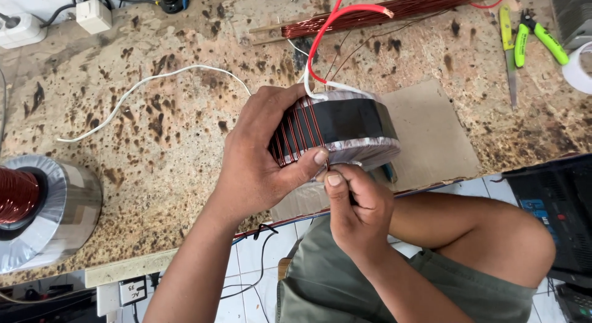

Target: The person winds copper wire around a toroidal core, pulling wire from a wooden spool and arranging the turns by hand. The person holds the core with one hand and guides the wire with the other, occasionally adjusting the wire path.

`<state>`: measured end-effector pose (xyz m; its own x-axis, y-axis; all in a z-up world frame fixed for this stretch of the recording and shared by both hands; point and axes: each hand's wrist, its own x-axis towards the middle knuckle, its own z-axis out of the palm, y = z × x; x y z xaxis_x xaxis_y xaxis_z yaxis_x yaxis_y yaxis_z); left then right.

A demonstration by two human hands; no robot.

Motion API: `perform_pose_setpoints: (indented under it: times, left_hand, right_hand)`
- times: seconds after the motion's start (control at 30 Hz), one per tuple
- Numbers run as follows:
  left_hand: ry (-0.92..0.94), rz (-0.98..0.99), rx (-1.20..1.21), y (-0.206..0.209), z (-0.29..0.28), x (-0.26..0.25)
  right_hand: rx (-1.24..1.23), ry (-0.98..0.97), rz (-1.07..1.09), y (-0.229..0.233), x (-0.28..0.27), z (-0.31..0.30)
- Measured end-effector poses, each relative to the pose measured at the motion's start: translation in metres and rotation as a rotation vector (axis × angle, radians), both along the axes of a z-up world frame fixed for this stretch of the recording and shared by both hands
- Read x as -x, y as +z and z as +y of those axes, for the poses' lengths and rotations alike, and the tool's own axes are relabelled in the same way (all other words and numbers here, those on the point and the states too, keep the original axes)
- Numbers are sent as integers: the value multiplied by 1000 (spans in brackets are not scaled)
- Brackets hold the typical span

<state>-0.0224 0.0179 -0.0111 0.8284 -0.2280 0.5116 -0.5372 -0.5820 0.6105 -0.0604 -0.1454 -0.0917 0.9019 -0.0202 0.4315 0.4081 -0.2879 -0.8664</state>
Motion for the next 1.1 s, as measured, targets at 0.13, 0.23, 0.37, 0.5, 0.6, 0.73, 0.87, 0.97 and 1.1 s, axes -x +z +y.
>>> perform_pose_setpoints:
  times: [0.13,0.23,0.37,0.5,0.6,0.73,0.87,0.97,1.1]
  left_hand:
    - [12,27,9,-2,2,2]
    - [-2,50,-34,0,5,4]
    - [-51,-49,-182,0,4,8]
    - [-53,-20,-281,2,2,8]
    - [5,15,-392,0,1,6]
    - [17,-17,-461,1,-1,4]
    - [32,-25,-521,0,-2,4]
    - [37,-53,-540,-2,-1,3]
    - [44,-73,-534,-6,-1,2]
  right_hand:
    - [-26,-4,-32,-10,-3,2]
    - [-63,4,-22,-17,-5,3]
    - [-33,-42,-21,-22,-8,4]
    - [-22,-25,-53,-24,-11,6]
    - [-36,22,-55,-27,-12,5]
    - [-103,22,-8,-23,-5,2]
    - [-337,-144,-220,-43,15,-20]
    - [-217,-233,-314,-3,-37,-52]
    - [-111,177,160,55,-121,-57]
